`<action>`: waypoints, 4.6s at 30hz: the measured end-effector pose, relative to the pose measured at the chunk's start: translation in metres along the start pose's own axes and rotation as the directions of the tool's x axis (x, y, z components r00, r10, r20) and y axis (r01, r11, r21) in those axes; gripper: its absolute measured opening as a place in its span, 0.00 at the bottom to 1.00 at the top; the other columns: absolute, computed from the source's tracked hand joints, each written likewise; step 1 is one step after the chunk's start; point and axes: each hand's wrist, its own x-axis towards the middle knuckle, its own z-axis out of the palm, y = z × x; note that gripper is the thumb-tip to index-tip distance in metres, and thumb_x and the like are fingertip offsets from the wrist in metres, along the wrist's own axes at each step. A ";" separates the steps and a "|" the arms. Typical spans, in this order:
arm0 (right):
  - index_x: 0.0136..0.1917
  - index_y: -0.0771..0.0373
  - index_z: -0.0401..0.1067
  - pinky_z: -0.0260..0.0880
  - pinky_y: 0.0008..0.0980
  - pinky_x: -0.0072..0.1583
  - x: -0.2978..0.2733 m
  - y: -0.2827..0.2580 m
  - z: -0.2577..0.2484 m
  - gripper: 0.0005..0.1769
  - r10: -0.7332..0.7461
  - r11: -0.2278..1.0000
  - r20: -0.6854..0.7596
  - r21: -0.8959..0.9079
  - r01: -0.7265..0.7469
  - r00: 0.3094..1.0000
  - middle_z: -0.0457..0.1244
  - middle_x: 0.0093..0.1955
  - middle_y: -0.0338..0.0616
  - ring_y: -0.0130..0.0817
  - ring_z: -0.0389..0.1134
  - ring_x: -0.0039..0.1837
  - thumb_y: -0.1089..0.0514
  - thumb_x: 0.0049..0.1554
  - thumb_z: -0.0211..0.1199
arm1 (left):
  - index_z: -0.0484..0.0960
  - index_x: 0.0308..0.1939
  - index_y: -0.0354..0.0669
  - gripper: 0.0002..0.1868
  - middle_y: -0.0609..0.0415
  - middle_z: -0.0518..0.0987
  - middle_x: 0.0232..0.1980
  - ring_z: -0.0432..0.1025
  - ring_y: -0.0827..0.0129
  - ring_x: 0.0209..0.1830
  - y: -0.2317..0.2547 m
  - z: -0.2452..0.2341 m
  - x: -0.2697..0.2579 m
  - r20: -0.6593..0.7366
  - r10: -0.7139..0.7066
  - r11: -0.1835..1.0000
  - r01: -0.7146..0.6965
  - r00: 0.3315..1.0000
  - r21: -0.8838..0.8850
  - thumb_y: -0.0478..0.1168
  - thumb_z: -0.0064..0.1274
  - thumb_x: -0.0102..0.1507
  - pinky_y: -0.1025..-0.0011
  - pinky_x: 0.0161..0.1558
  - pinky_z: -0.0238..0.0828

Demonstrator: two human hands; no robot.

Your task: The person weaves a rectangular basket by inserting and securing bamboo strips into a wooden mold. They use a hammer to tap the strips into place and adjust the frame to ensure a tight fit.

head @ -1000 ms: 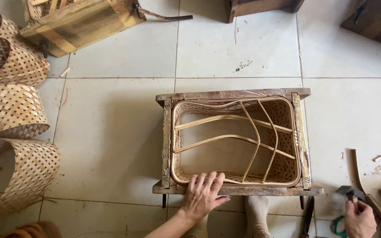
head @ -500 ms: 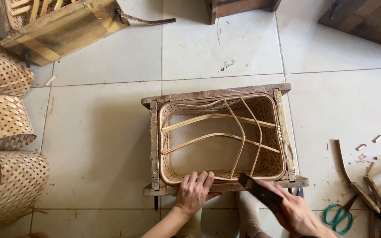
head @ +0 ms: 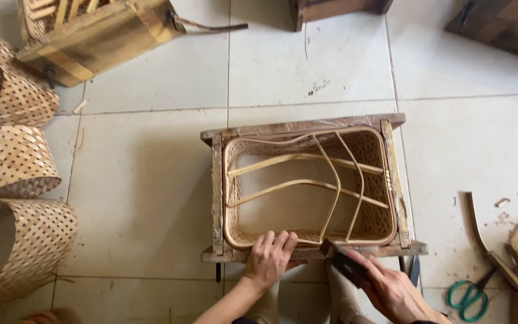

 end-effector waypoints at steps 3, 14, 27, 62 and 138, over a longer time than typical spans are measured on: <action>0.79 0.53 0.57 0.76 0.45 0.47 -0.004 -0.002 -0.003 0.41 0.046 0.999 0.025 0.008 -0.046 0.999 0.68 0.57 0.53 0.53 0.73 0.49 0.64 0.54 0.63 | 0.75 0.55 0.41 0.13 0.54 0.76 0.43 0.70 0.62 0.37 0.006 -0.005 -0.004 -0.044 -0.024 0.999 0.022 0.999 -0.038 0.39 0.42 0.69 0.64 0.39 0.73; 0.66 0.66 0.67 0.70 0.41 0.39 -0.009 0.142 -0.045 0.18 0.547 0.791 -0.636 0.179 -0.585 0.545 0.67 0.45 0.50 0.45 0.67 0.39 0.55 0.67 0.59 | 0.77 0.52 0.41 0.40 0.51 0.75 0.46 0.70 0.61 0.45 0.001 -0.005 0.002 -0.159 -0.108 0.981 0.079 0.981 -0.176 0.69 0.66 0.51 0.59 0.47 0.71; 0.80 0.56 0.59 0.65 0.50 0.62 0.005 0.265 0.046 0.37 0.548 0.754 -0.676 0.145 -0.641 0.492 0.61 0.63 0.52 0.46 0.65 0.60 0.57 0.59 0.63 | 0.77 0.50 0.43 0.40 0.53 0.72 0.46 0.67 0.62 0.47 0.001 -0.022 -0.003 -0.126 -0.174 0.963 0.141 0.977 -0.231 0.65 0.73 0.47 0.61 0.51 0.66; 0.65 0.76 0.62 0.70 0.43 0.56 0.121 -0.039 0.047 0.37 -0.557 0.765 0.164 -0.281 0.580 0.814 0.66 0.57 0.57 0.50 0.70 0.57 0.56 0.46 0.67 | 0.78 0.53 0.40 0.35 0.52 0.80 0.41 0.76 0.61 0.40 -0.016 -0.045 -0.008 -0.050 -0.110 0.959 0.093 0.993 -0.266 0.60 0.68 0.52 0.62 0.43 0.71; 0.44 0.77 0.62 0.75 0.45 0.38 0.309 0.012 0.013 0.10 -0.042 0.983 -0.420 -0.181 -0.038 0.907 0.67 0.34 0.66 0.57 0.74 0.40 0.64 0.58 0.58 | 0.83 0.51 0.44 0.12 0.51 0.80 0.62 0.70 0.45 0.68 -0.138 0.050 0.203 -0.363 -0.172 0.972 0.098 0.916 -0.215 0.35 0.59 0.63 0.37 0.71 0.60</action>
